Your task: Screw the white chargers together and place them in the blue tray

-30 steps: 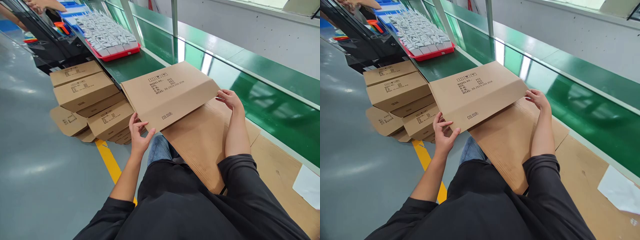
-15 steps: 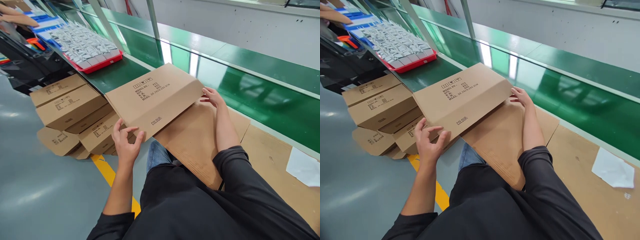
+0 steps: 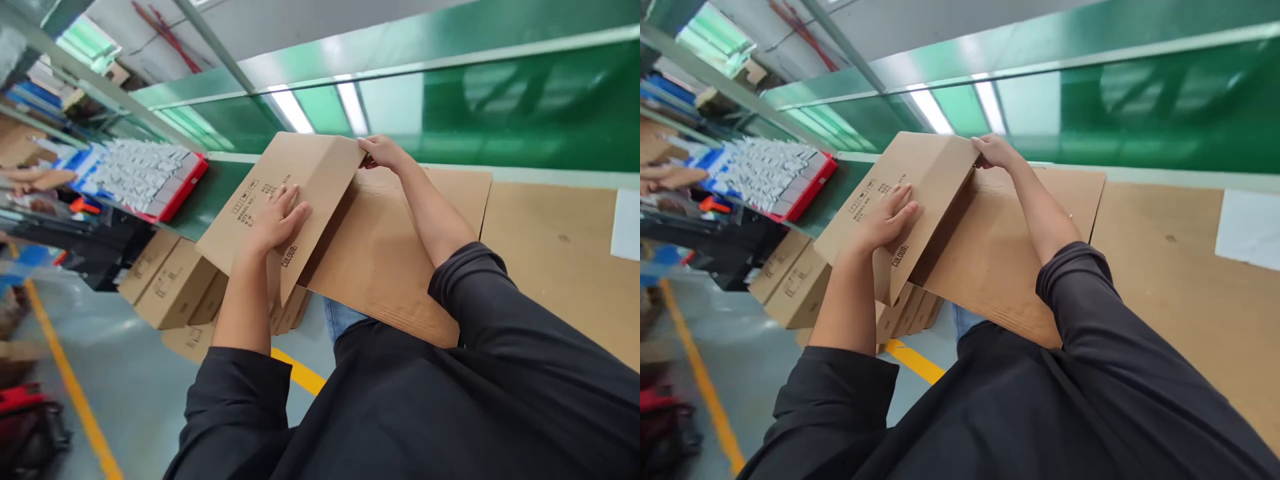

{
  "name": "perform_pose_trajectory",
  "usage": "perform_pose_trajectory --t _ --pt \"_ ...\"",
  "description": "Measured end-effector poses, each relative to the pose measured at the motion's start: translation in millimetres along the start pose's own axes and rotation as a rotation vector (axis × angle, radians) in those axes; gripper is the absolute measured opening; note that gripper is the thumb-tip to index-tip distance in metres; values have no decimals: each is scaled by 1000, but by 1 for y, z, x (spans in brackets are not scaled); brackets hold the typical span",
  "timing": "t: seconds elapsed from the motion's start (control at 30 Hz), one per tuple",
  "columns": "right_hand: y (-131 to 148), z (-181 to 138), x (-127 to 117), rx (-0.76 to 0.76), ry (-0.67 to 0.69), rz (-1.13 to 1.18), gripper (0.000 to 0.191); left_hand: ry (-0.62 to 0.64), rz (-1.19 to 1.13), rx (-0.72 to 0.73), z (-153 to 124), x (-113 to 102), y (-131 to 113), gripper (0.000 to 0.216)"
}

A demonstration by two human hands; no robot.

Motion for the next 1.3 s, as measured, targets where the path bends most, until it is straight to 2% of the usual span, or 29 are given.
perform_pose_trajectory --t 0.13,0.27,0.5,0.57,0.63,0.77,0.9,1.07,1.13,1.3 --pt "-4 6 3 -7 -18 -53 32 31 26 108 37 -3 -4 66" --pt "-3 3 9 0 7 -68 33 20 -15 96 70 -1 -16 68" --pt "-2 -10 -6 41 170 73 35 -6 -107 139 114 -1 -55 69" --pt "-4 -12 -7 7 217 -22 29 -22 -103 146 123 -1 -63 65" --pt "-6 -12 -3 -31 206 -179 24 -34 -85 146 131 2 -66 57" --pt "-8 -6 11 -102 67 -453 27 -39 -42 157 144 10 -66 47" --pt "-13 0 19 -119 29 -637 32 -70 -10 189 149 13 -68 43" --pt "-18 -6 20 -77 -72 -713 33 -78 62 264 155 17 -78 44" --pt "-17 -9 17 -73 -55 -704 33 -102 108 290 158 22 -83 42" --pt "-7 -9 -10 -100 -3 -532 38 -147 196 181 157 32 -92 39"
Point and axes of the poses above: each hand's wrist, its own z-axis towards the middle knuckle, its own x-axis out of the palm, y = z × x, the point moved 3 cm from there along z, towards the middle knuckle, and after that the axes turned 5 degrees about z, right-handed, at the moved point
